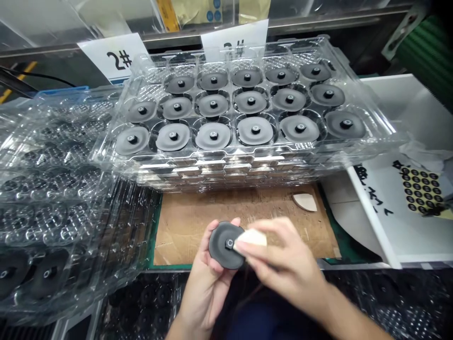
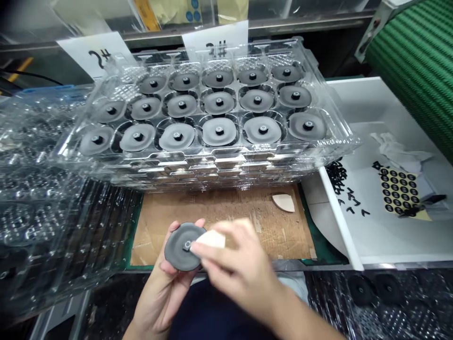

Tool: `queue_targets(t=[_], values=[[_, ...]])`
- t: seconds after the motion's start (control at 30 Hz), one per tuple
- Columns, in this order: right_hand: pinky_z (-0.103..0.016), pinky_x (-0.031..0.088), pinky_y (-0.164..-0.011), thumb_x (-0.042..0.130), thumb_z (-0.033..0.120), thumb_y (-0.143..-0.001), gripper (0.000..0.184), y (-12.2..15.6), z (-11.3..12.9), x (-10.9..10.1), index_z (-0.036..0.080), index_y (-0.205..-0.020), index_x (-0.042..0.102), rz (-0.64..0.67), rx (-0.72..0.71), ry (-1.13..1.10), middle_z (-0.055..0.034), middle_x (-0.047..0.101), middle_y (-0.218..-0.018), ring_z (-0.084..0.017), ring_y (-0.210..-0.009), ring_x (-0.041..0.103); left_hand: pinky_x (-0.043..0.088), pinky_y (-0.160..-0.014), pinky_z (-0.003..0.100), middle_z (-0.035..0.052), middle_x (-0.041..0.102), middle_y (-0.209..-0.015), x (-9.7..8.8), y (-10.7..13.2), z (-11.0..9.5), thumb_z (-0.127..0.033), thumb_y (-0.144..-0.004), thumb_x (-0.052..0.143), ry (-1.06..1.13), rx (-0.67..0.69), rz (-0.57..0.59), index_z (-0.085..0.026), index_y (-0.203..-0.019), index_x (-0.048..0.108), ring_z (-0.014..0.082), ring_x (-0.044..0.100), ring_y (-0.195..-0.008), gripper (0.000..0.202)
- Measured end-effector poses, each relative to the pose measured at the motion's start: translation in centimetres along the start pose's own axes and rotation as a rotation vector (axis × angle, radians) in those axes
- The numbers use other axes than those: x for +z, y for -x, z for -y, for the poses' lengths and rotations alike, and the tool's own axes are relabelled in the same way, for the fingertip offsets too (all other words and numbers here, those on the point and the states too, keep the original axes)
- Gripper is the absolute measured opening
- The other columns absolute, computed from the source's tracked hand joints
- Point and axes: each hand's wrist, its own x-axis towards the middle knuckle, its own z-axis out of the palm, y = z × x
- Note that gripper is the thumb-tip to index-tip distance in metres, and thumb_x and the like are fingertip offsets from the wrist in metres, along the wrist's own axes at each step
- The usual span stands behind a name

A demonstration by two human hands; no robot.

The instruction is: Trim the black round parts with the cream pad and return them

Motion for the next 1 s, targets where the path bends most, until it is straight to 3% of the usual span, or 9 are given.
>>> queue_targets(t=[0.17,0.33,0.47,0.63,0.73,0.83,1.0], values=[[-0.036,0.046,-0.088,0.058,0.017,-0.086,0.023,-2.1,-2.0,-2.5,0.022,-0.105,0.070,0.200,-0.150,-0.085,-0.0086,0.058,-0.111,-0.020,-0.103,0.050,0.053,-0.087,0.028,-0.0022,0.070,-0.113,-0.2,0.7,-0.6,-0.031,-0.068,0.074,0.058,-0.114,0.074,-0.035,-0.107,0.066,0.0165,0.066,-0.101,0.039],[-0.029,0.047,-0.086,0.060,0.015,-0.085,0.030,-1.9,-1.6,-4.3,0.027,-0.111,0.066,0.406,-0.065,-0.113,-0.0057,0.058,-0.111,-0.016,-0.102,0.051,0.051,-0.091,0.030,0.0047,0.069,-0.118,-0.2,1.0,-0.4,-0.031,-0.070,0.074,0.061,-0.173,0.144,-0.032,-0.112,0.065,0.0190,0.062,-0.108,0.043],[-0.034,0.045,-0.089,0.058,0.019,-0.087,0.023,-1.8,-1.4,-3.9,0.022,-0.107,0.069,0.249,-0.166,-0.063,-0.0091,0.057,-0.112,-0.019,-0.103,0.049,0.053,-0.086,0.028,-0.0019,0.072,-0.111,0.1,1.0,-0.4,-0.028,-0.066,0.077,0.048,-0.160,0.114,-0.034,-0.107,0.067,0.0162,0.066,-0.099,0.043],[-0.032,0.046,-0.087,0.058,0.014,-0.086,0.029,-1.3,-1.1,-4.2,0.024,-0.112,0.066,0.324,-0.110,-0.031,-0.0083,0.055,-0.111,-0.018,-0.104,0.049,0.051,-0.087,0.028,0.0038,0.071,-0.112,1.0,1.4,-1.0,-0.036,-0.057,0.081,-0.085,-0.190,0.045,-0.032,-0.106,0.068,0.0196,0.065,-0.102,0.050],[-0.034,0.046,-0.086,0.059,0.015,-0.085,0.027,-1.1,-0.8,-4.0,0.023,-0.110,0.067,0.212,-0.142,0.003,-0.0087,0.056,-0.111,-0.019,-0.102,0.050,0.053,-0.082,0.027,-0.0009,0.073,-0.106,1.4,1.4,-1.0,-0.035,-0.057,0.081,-0.070,-0.189,0.044,-0.035,-0.103,0.068,0.0176,0.067,-0.093,0.048],[-0.036,0.047,-0.083,0.058,0.015,-0.085,0.027,-0.3,-0.1,-3.3,0.022,-0.109,0.067,0.089,-0.120,0.073,-0.0091,0.056,-0.109,-0.020,-0.098,0.050,0.052,-0.082,0.024,-0.0004,0.073,-0.106,1.7,1.2,-1.0,-0.033,-0.057,0.081,-0.089,-0.127,0.023,-0.032,-0.103,0.068,0.0172,0.067,-0.094,0.047],[-0.031,0.050,-0.074,0.057,0.012,-0.083,0.028,1.4,1.2,-2.2,0.022,-0.106,0.068,0.056,-0.056,0.090,-0.0079,0.056,-0.102,-0.018,-0.091,0.052,0.053,-0.084,0.027,0.0010,0.072,-0.110,2.0,0.7,-0.5,-0.032,-0.055,0.082,-0.085,0.042,0.072,-0.031,-0.098,0.067,0.0227,0.067,-0.099,0.046]])
